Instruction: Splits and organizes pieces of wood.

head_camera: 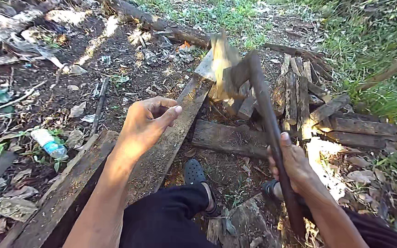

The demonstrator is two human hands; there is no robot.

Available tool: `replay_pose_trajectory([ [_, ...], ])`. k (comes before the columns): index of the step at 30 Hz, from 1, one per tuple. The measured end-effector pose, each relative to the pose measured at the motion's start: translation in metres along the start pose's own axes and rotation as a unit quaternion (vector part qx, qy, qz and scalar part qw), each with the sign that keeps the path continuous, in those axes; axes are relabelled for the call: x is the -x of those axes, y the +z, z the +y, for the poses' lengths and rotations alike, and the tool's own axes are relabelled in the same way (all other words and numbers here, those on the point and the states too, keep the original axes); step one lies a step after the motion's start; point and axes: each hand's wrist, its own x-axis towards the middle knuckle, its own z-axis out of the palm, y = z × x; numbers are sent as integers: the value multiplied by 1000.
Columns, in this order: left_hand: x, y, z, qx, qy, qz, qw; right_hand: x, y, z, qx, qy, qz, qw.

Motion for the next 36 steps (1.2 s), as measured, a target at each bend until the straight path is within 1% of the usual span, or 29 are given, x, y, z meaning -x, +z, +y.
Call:
replay_pose_trajectory([
  [3, 0, -4, 2, 5, 10, -2, 1000, -8, -6, -14, -6, -60, 18, 998],
  [5, -1, -6, 5, 3, 23, 3, 1000, -22, -3, -4, -2, -82, 19, 996],
  [6, -1, -6, 7, 5, 27, 5, 1000, -29, 0, 10, 13, -78, 14, 997],
  [7, -2, -5, 9, 9, 29, 9, 1000, -35, 5, 34, 41, -71, 5, 997],
  [9, -4, -2, 12, 18, 28, 16, 999, -55, 14, 104, 145, -44, -15, 988],
  [10, -5, -1, 12, 24, 28, 16, 999, -64, 17, 141, 201, -6, -31, 979],
  [11, -5, 2, 13, 27, 29, 14, 999, -71, 18, 171, 224, 51, -52, 972],
  [12, -6, 3, 14, 23, 31, 11, 999, -76, 21, 188, 202, 106, -67, 971],
  [13, -8, 5, 13, 13, 32, 9, 999, -79, 24, 191, 155, 145, -67, 975],
  [14, -9, 5, 11, 5, 30, 5, 1000, -81, 25, 182, 118, 166, -63, 977],
  [15, -9, 6, 8, 1, 21, -1, 1000, -80, 24, 172, 118, 166, -65, 977],
  [18, -11, 6, -1, 0, -2, -39, 999, -76, 22, 173, 229, 121, -66, 964],
  [21, -23, 11, -2, -10, -6, -60, 998, -75, 27, 187, 292, 82, -49, 952],
  [23, -44, 17, -3, -87, 11, -83, 993, -71, 29, 188, 285, 86, -60, 953],
  [25, -78, 28, -7, -194, 35, -122, 973, -63, 28, 178, 239, 111, -73, 962],
  [26, -97, 36, -14, -239, 34, -143, 960, -60, 28, 173, 216, 125, -76, 966],
  [27, -115, 46, -22, -269, 14, -159, 950, -57, 28, 167, 196, 136, -77, 968],
  [28, -132, 60, -35, -272, -20, -159, 949, -54, 28, 162, 185, 143, -81, 969],
  [30, -147, 102, -74, -198, -108, -103, 969, -48, 28, 155, 172, 146, -85, 970],
  [31, -142, 130, -94, -146, -160, -59, 975, -43, 27, 154, 164, 151, -88, 971],
  [32, -131, 163, -111, -102, -214, -21, 971, -39, 26, 155, 157, 158, -92, 970],
  [33, -118, 196, -126, -78, -267, -3, 960, -37, 25, 156, 154, 167, -95, 969],
  [36, -85, 289, -165, -52, -381, 3, 923, -34, 22, 162, 145, 194, -86, 966],
])
